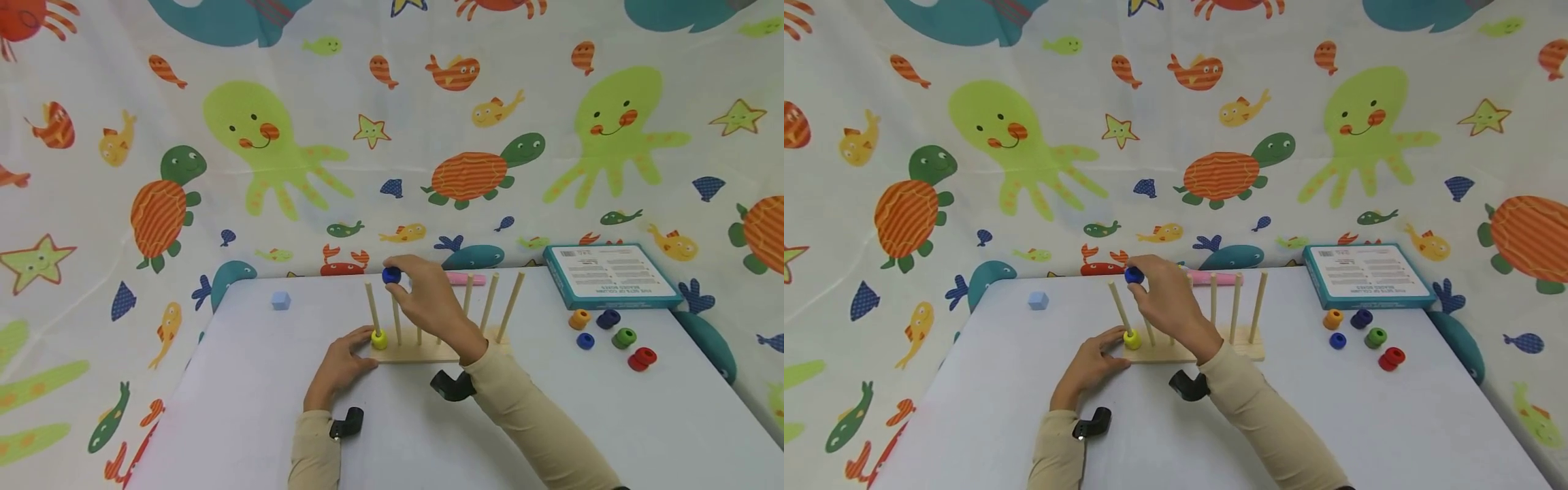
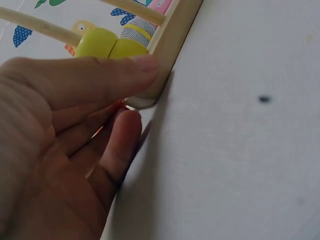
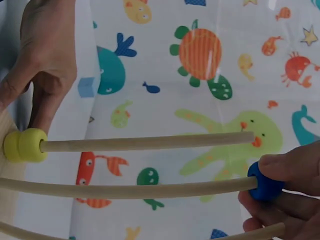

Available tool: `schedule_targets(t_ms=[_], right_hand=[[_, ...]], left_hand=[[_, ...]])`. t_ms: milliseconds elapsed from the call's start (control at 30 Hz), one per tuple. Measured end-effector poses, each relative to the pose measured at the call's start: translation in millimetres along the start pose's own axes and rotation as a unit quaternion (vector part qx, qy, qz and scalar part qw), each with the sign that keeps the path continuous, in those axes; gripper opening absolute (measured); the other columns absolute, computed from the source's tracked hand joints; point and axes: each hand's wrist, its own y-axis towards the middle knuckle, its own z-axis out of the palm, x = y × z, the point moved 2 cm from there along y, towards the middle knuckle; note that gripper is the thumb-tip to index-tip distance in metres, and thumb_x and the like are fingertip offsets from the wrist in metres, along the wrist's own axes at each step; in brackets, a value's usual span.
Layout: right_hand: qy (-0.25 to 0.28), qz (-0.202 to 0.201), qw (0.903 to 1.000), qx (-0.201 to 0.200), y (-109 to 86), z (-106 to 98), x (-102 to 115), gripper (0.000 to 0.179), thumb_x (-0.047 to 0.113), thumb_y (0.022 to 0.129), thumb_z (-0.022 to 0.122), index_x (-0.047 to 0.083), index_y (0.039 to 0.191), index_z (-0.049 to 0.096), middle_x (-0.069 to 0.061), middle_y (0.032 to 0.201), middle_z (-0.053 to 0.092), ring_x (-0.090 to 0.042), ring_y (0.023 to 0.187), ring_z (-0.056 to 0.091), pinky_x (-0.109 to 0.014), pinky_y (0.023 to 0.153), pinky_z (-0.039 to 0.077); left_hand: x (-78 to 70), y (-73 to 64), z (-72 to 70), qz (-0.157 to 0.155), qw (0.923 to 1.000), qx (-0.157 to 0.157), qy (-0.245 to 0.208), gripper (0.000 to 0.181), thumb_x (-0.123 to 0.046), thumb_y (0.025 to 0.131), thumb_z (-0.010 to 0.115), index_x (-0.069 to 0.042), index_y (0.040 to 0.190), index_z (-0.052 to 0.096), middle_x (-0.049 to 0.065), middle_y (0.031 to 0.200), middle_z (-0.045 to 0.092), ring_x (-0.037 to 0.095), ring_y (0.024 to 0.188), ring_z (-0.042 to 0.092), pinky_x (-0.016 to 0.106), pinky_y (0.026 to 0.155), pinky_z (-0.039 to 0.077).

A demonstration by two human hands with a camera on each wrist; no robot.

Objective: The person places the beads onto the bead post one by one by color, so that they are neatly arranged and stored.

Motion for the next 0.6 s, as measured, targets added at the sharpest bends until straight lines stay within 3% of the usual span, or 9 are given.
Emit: schedule_targets(t_ms=[133, 200, 300, 433, 533, 600], right_hand=[[-0.029, 0.015, 0.9993, 0.019, -8.1, -2.8, -0.5, 0.039, 0.004, 0.091, 0.075, -0.002, 0.128, 0.066, -0.015, 0.126, 0.07, -0.03, 0.119, 0.065, -0.045, 0.101, 0.05], [-0.036, 0.016, 0.9992, 0.006, -17.3, -11.5, 3.6, 0.044, 0.006, 0.092, 0.075, 0.0, 0.133, 0.064, -0.014, 0.133, 0.067, -0.03, 0.124, 0.062, -0.046, 0.103, 0.048], [-0.03, -0.003, 0.9982, -0.051, -38.0, -36.7, 12.5, 0.048, 0.004, 0.09, 0.077, 0.0, 0.136, 0.062, -0.014, 0.137, 0.064, -0.03, 0.128, 0.059, -0.045, 0.106, 0.046], [-0.024, -0.018, 0.9864, -0.161, -73.0, -81.5, 8.4, 0.049, -0.006, 0.086, 0.075, -0.003, 0.133, 0.063, -0.016, 0.133, 0.066, -0.031, 0.123, 0.061, -0.031, 0.108, 0.043], [-0.042, 0.049, 0.9719, -0.226, -99.9, -110.6, -16.3, 0.048, -0.009, 0.088, 0.072, -0.002, 0.134, 0.062, -0.017, 0.132, 0.066, -0.032, 0.118, 0.062, -0.017, 0.103, 0.041], [-0.061, 0.13, 0.9592, -0.243, -117.7, -123.4, -41.7, 0.048, -0.006, 0.091, 0.071, 0.0, 0.137, 0.061, -0.02, 0.131, 0.066, -0.036, 0.116, 0.062, -0.019, 0.102, 0.043]], left_hand=[[-1.4, 0.9, 2.5, -0.004, 1.0, 0.003, -0.007, 0.061, -0.003, 0.078, 0.084, -0.007, 0.137, 0.066, 0.0, 0.148, 0.057, 0.031, 0.143, 0.043, 0.054, 0.114, 0.033], [-2.0, 1.2, 3.9, -0.001, 1.0, 0.005, -0.006, 0.061, -0.003, 0.078, 0.084, -0.006, 0.137, 0.065, 0.001, 0.148, 0.057, 0.031, 0.144, 0.042, 0.054, 0.114, 0.032], [-3.9, 1.2, 5.2, 0.0, 1.0, 0.009, 0.002, 0.061, -0.004, 0.079, 0.084, -0.006, 0.137, 0.065, 0.002, 0.149, 0.056, 0.03, 0.136, 0.05, 0.052, 0.11, 0.038], [-5.2, 0.8, 4.4, -0.011, 0.9998, 0.01, 0.012, 0.063, -0.006, 0.08, 0.084, -0.01, 0.139, 0.064, 0.001, 0.151, 0.055, 0.025, 0.121, 0.056, 0.044, 0.096, 0.045], [-4.0, 0.2, 2.6, -0.023, 0.9996, 0.005, 0.014, 0.063, -0.006, 0.08, 0.084, -0.011, 0.14, 0.064, -0.001, 0.151, 0.054, 0.025, 0.124, 0.056, 0.044, 0.094, 0.046], [-2.9, 0.2, 2.3, -0.025, 0.9996, 0.003, 0.013, 0.064, -0.005, 0.079, 0.084, -0.011, 0.14, 0.064, -0.001, 0.151, 0.054, 0.026, 0.133, 0.051, 0.045, 0.096, 0.046]])
